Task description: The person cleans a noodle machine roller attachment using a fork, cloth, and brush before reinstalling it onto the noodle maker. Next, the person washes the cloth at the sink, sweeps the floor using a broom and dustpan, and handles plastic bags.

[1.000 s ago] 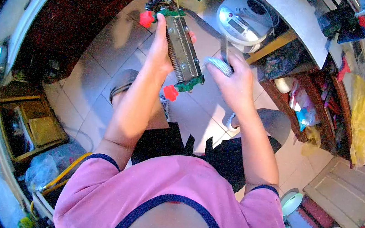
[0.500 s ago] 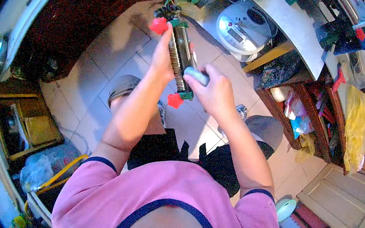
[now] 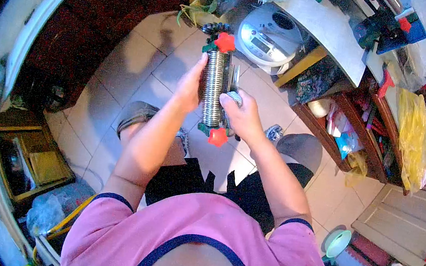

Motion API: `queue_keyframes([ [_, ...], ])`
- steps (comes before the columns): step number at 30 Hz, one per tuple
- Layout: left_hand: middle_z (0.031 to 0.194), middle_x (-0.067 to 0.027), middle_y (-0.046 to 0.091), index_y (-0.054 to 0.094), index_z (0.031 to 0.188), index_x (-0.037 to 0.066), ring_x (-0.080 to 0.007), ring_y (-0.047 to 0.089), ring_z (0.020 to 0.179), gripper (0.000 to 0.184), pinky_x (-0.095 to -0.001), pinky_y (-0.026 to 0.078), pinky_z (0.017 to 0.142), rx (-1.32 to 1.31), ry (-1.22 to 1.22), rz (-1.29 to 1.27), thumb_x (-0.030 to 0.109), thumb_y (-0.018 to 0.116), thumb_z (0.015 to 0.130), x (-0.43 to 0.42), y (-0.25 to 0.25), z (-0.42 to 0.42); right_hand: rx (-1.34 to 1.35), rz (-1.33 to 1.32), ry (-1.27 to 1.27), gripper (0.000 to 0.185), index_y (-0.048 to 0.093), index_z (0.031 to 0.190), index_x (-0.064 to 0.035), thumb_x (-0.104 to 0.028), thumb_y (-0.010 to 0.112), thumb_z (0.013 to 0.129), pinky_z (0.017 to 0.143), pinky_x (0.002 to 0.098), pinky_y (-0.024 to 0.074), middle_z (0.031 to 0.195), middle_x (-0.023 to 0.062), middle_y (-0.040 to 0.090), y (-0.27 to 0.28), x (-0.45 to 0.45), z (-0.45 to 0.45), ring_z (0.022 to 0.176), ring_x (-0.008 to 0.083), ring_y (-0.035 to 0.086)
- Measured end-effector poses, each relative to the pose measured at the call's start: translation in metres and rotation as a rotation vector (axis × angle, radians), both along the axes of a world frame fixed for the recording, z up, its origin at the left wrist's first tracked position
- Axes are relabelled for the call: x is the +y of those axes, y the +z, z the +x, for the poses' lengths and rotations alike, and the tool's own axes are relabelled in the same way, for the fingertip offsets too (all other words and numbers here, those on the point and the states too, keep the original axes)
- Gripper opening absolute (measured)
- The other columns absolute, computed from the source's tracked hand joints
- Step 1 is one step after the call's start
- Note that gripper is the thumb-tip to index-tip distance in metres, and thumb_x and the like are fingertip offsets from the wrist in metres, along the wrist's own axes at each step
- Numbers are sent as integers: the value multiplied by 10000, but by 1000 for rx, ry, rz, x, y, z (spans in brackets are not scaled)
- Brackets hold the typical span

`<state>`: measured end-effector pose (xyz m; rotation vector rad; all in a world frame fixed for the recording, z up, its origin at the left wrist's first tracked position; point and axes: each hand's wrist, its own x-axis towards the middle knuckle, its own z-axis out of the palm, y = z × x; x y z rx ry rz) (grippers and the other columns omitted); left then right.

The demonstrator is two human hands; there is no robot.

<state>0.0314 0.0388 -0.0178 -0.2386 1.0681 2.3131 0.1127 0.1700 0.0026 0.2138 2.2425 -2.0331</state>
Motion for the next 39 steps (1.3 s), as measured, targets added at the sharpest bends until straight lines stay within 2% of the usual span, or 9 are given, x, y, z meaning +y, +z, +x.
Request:
queue_keyframes([
  [4, 855, -66, 623, 553, 1052, 74, -146, 613, 689, 498, -286, 520, 617, -37, -65, 213, 519, 421, 871, 9, 7, 11, -31, -192, -99, 227, 574, 917, 22, -190, 550, 840, 621, 236, 439, 780, 24, 592, 8, -4, 7, 679, 68, 521],
  [7, 918, -124, 615, 514, 1118, 63, -216, 624, 801, 536, -336, 528, 697, -25, -97, 285, 523, 383, 875, 12, -4, 9, -51, -258, -118, 245, 576, 934, 26, -200, 551, 843, 634, 229, 441, 803, 33, 595, -1, -3, 11, 691, 69, 524],
  [13, 939, -175, 607, 495, 1084, 33, -306, 598, 920, 586, -402, 521, 757, -83, -99, 302, 559, 373, 856, 13, 16, 9, -71, 78, -114, 294, 581, 972, 5, -266, 558, 861, 643, 230, 437, 800, 35, 598, 10, 18, 13, 686, 78, 524],
  [19, 751, -148, 610, 519, 960, 36, -232, 626, 643, 557, -346, 546, 595, -17, -72, 251, 565, 392, 840, 6, 26, 6, 364, 352, -351, 302, 504, 1036, -14, -284, 450, 911, 658, 259, 432, 770, 46, 552, 47, 48, -9, 696, 109, 513],
  [21, 723, -132, 608, 524, 954, 47, -218, 621, 610, 539, -340, 541, 560, 54, -97, 261, 558, 389, 845, 4, 24, 6, 87, 64, -326, 307, 461, 1061, 0, -258, 437, 896, 683, 302, 442, 836, 99, 561, 66, 37, -16, 743, 160, 542],
  [24, 682, -100, 603, 533, 955, 61, -187, 609, 556, 504, -317, 528, 514, 52, -83, 182, 534, 393, 854, 3, 25, 8, 248, 345, -211, 362, 449, 1057, 16, -222, 543, 801, 713, 329, 453, 894, 156, 579, 49, 25, -40, 805, 217, 570],
  [30, 755, -29, 564, 516, 975, 62, -98, 548, 583, 326, -240, 468, 517, 92, 38, 35, 365, 432, 886, 1, 17, 6, 176, 216, -173, 279, 538, 902, -1, -223, 610, 749, 676, 304, 450, 754, 82, 579, 14, 6, -41, 705, 154, 548],
  [34, 764, -27, 567, 518, 997, 58, -94, 553, 607, 321, -243, 471, 539, 141, 50, -18, 352, 473, 874, -2, 14, 5, -57, 266, -41, 259, 528, 891, -6, -190, 632, 740, 600, 278, 446, 723, 47, 551, 22, 5, 5, 645, 101, 505],
  [39, 750, -30, 569, 520, 999, 65, -97, 550, 567, 325, -241, 470, 502, 162, 6, 10, 361, 463, 877, -2, 16, 10, 33, 349, -100, 245, 503, 846, -31, -190, 656, 741, 576, 230, 418, 720, 12, 525, 33, 11, 1, 640, 60, 480],
])
